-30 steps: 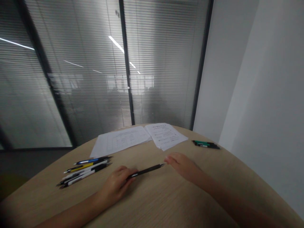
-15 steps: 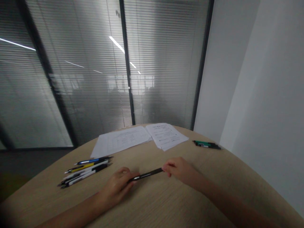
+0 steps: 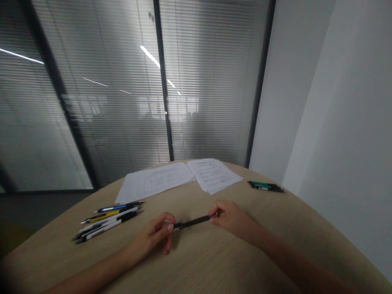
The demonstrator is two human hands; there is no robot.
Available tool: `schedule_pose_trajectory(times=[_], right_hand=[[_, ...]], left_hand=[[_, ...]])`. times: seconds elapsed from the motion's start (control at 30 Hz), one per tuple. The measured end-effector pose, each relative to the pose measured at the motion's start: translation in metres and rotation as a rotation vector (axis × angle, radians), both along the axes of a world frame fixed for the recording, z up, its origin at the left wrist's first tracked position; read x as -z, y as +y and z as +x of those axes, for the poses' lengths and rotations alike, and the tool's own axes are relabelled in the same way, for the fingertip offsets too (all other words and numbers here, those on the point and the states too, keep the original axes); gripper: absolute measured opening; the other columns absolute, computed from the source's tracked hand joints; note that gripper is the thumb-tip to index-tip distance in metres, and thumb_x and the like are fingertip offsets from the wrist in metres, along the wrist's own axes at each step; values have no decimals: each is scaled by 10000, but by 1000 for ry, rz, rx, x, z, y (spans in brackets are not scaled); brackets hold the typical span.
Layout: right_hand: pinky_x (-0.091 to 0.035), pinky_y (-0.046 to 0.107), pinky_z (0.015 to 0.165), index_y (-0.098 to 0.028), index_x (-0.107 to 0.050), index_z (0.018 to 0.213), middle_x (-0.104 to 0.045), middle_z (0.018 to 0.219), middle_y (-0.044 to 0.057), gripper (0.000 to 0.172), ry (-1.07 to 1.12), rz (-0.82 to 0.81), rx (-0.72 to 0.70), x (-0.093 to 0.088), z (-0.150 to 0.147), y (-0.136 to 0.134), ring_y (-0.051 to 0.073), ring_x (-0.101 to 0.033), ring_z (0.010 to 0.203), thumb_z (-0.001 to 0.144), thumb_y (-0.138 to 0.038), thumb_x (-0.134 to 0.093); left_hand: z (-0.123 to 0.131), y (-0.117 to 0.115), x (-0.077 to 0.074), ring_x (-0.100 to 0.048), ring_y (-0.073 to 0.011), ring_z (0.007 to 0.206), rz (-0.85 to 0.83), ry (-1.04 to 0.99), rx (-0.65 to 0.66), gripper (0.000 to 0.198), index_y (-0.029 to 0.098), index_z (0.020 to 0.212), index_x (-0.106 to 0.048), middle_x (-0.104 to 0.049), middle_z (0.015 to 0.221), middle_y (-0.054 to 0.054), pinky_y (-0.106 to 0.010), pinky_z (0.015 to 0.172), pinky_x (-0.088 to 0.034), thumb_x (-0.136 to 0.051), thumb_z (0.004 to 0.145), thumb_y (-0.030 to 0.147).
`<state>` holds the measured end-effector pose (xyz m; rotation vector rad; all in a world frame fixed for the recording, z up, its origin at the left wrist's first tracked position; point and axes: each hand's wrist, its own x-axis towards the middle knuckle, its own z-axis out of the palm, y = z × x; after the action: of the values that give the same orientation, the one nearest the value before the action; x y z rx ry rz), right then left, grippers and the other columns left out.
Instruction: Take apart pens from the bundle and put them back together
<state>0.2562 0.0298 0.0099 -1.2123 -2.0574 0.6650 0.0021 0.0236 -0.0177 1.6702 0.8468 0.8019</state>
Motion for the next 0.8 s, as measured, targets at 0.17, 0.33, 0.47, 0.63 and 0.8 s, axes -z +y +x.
schedule_pose_trajectory(times=[0.17, 0.33, 0.47, 0.63, 0.8], right_hand=[[-429, 279, 655, -180, -592, 703, -612, 708, 16, 71, 49, -46, 29, 6, 2, 5, 154, -554, 684, 634, -170, -606], [-415, 252, 578, -173, -579, 701, -588, 657, 2, 93, 140, -116, 39, 11, 3, 9, 139, -539, 624, 626, -208, -621], [-418, 244, 572, -174, -569, 675, -574, 642, -12, 114, 168, -115, 13, 8, 2, 8, 126, -528, 604, 592, -194, -645], [-428, 251, 590, -178, -568, 676, -574, 648, -7, 111, 162, -117, -11, 7, 2, 7, 134, -531, 633, 596, -191, -644], [-424, 252, 583, -176, -568, 693, -551, 620, -15, 118, 166, -146, 5, 13, 3, 11, 129, -520, 606, 605, -202, -641]], left_hand=[[1, 2, -2, -481, -85, 471, 55, 94, -57, 278, 174, 840, -445, -541, 587, 57, -199, 465, -376, -622, 670, 305], [-1, 0, -7, -505, -109, 524, 167, 215, -99, 168, 163, 818, -502, -534, 602, 36, -221, 514, -404, -471, 771, 322], [0, -3, -16, -522, -118, 524, 189, 276, -89, 307, 155, 668, -521, -543, 576, 16, -233, 547, -409, -372, 814, 380], [1, -1, -15, -487, -111, 517, 119, 272, -78, 227, 153, 710, -516, -503, 554, 41, -216, 508, -379, -473, 751, 372], [2, 0, -7, -444, -90, 490, 147, 213, -171, 202, 185, 797, -465, -493, 572, 74, -192, 472, -344, -577, 664, 287]])
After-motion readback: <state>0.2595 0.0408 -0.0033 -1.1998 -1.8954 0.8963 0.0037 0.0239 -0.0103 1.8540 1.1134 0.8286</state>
